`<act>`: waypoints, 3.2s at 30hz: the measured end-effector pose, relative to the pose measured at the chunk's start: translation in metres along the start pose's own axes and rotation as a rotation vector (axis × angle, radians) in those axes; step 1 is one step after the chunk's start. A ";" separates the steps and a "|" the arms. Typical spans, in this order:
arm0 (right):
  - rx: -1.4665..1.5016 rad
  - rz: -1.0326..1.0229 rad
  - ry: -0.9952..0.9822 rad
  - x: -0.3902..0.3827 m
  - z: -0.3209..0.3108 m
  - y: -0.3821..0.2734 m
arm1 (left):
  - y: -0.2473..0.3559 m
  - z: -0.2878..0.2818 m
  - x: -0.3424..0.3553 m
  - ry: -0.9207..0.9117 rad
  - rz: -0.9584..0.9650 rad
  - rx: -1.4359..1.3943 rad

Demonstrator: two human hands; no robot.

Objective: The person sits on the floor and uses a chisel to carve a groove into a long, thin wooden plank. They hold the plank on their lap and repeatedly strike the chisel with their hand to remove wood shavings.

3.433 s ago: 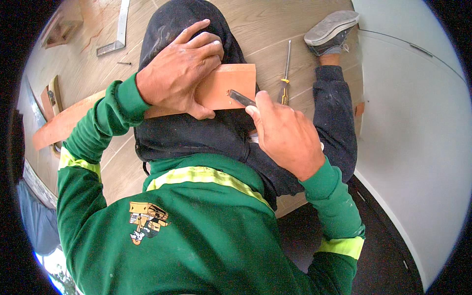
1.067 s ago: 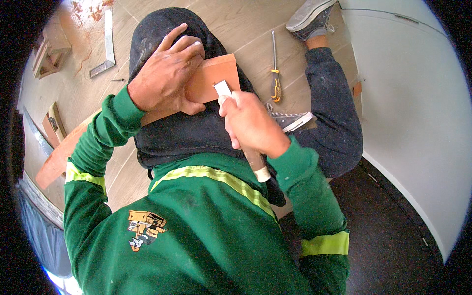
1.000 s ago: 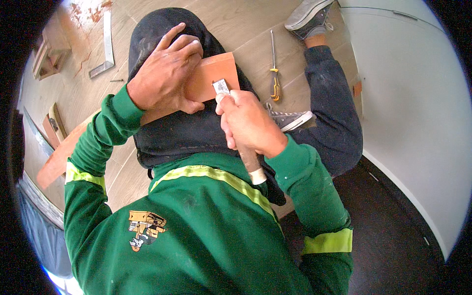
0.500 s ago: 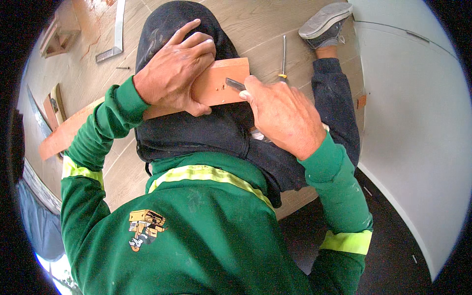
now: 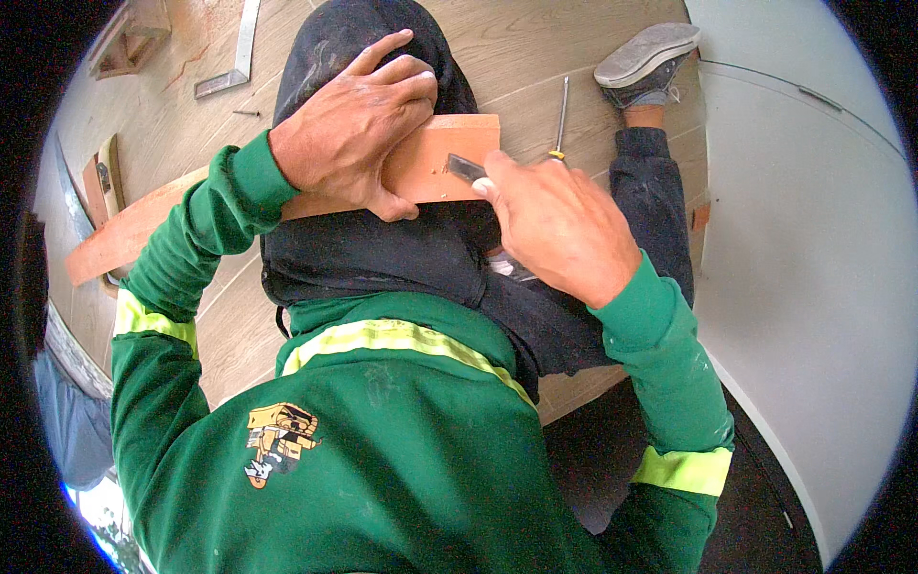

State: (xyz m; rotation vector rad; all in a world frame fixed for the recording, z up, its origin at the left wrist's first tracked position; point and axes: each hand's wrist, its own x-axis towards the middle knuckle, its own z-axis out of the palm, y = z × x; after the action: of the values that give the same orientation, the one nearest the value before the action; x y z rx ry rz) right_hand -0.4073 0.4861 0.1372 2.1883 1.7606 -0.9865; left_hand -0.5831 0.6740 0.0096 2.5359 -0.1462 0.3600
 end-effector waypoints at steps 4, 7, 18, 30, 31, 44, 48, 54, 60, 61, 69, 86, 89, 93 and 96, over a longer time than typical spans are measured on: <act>0.020 0.013 0.027 0.001 0.003 0.005 | -0.002 0.001 0.000 -0.010 0.005 0.019; 0.002 -0.002 0.052 0.002 0.006 0.004 | -0.002 0.002 0.001 -0.008 0.005 0.018; 0.034 0.043 0.043 0.000 0.010 -0.004 | -0.003 0.002 0.002 -0.008 0.009 0.015; -0.079 0.011 0.066 0.008 0.006 -0.003 | -0.008 0.003 0.003 -0.031 0.010 0.044; -0.097 -0.022 0.044 0.011 0.004 0.001 | -0.009 0.003 0.004 -0.038 0.013 0.021; -0.410 -0.552 -0.077 0.073 -0.027 0.034 | -0.020 0.007 0.003 -0.054 -0.034 -0.084; -0.520 -0.673 0.096 0.057 -0.035 0.031 | -0.014 0.003 0.003 -0.035 -0.019 -0.082; -0.013 -0.061 -0.011 -0.011 -0.019 0.008 | -0.009 0.004 0.005 -0.004 0.003 -0.054; 0.107 -0.023 0.054 -0.034 0.019 -0.003 | -0.003 -0.002 0.007 -0.011 -0.016 -0.063; 0.071 -0.032 0.045 -0.032 0.018 -0.003 | -0.004 0.000 0.007 0.001 -0.010 -0.059; 0.095 -0.047 -0.069 -0.020 0.006 0.000 | -0.005 0.002 0.007 -0.016 -0.019 -0.058; 0.065 -0.032 -0.057 -0.014 0.008 -0.015 | -0.002 0.002 0.006 -0.016 -0.003 -0.044; 0.005 -0.040 -0.102 -0.009 0.001 -0.018 | -0.001 0.003 0.006 -0.005 0.004 -0.030; 0.006 -0.052 -0.105 -0.006 0.004 -0.025 | -0.001 0.000 0.006 -0.036 -0.025 -0.047; 0.111 0.052 -0.053 -0.007 0.023 -0.032 | -0.001 0.001 0.004 0.001 -0.026 -0.019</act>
State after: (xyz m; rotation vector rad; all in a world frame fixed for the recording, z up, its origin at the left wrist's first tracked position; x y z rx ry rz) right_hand -0.4466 0.4775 0.1323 2.2387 1.6550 -1.1451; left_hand -0.5792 0.6743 0.0092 2.5169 -0.1161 0.3477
